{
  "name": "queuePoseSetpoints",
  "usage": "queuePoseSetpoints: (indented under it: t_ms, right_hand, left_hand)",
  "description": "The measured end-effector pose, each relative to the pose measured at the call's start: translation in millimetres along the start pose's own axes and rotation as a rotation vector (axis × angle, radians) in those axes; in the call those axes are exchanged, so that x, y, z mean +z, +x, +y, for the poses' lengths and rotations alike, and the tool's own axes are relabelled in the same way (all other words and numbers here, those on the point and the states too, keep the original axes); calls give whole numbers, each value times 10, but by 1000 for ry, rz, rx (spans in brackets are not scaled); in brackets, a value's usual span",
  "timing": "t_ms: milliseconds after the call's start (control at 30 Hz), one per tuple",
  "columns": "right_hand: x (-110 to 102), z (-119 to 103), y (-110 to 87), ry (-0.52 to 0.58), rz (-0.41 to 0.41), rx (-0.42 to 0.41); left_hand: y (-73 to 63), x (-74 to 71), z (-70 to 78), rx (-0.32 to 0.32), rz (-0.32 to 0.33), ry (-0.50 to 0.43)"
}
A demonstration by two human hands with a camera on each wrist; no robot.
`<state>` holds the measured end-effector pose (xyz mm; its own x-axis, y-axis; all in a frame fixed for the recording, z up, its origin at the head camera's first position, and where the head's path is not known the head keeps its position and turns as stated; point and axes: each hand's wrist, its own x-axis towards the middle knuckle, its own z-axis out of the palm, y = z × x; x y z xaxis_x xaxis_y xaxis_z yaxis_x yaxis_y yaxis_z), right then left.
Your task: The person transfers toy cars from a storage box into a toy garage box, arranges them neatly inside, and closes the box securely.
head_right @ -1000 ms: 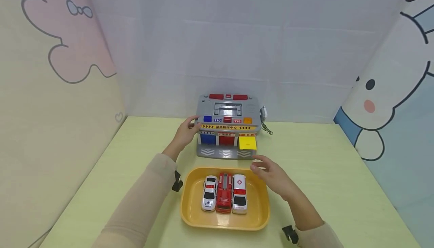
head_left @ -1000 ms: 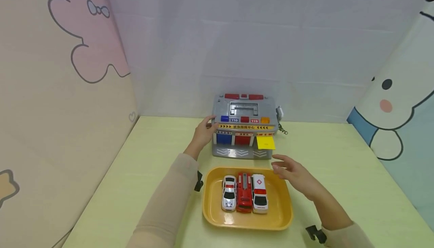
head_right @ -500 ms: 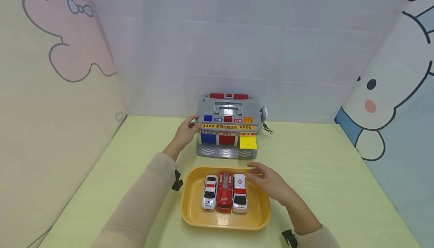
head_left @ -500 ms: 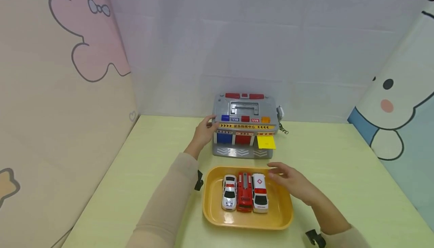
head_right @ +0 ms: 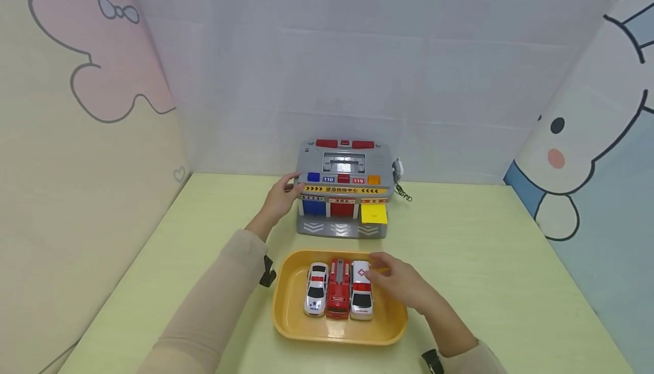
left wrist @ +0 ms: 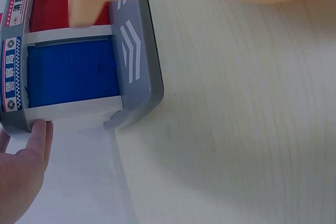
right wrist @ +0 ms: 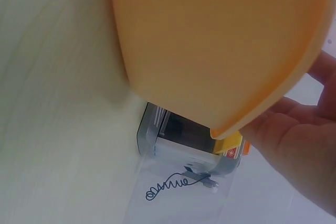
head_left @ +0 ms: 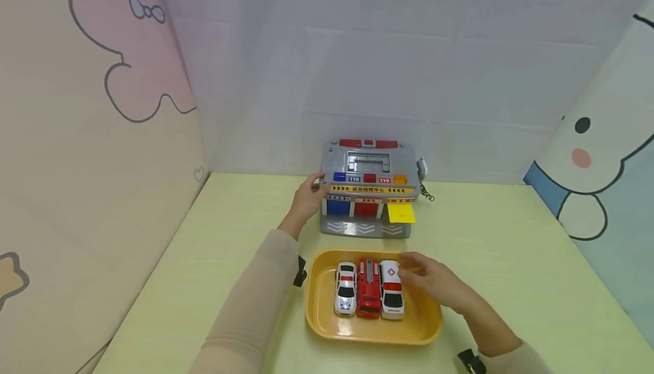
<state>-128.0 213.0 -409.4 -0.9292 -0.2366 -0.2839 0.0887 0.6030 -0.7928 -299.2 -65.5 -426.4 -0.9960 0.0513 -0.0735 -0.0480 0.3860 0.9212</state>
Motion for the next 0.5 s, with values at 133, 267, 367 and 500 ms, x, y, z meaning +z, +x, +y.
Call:
queuePoseSetpoints:
  t_ms: [133, 267, 367, 500]
  right_hand:
    - [31, 12, 13, -30, 1, -2]
    - [53, 26, 23, -47, -6, 8]
    - [67, 23, 30, -67, -14, 22]
    - [88, -1, 50, -99, -22, 38]
  left_hand:
    - [-1, -2, 0, 2, 1, 6]
    - [-15, -1, 9, 6, 0, 8]
    - [-16, -1, 7, 3, -1, 7]
    - [-12, -5, -1, 7, 1, 5]
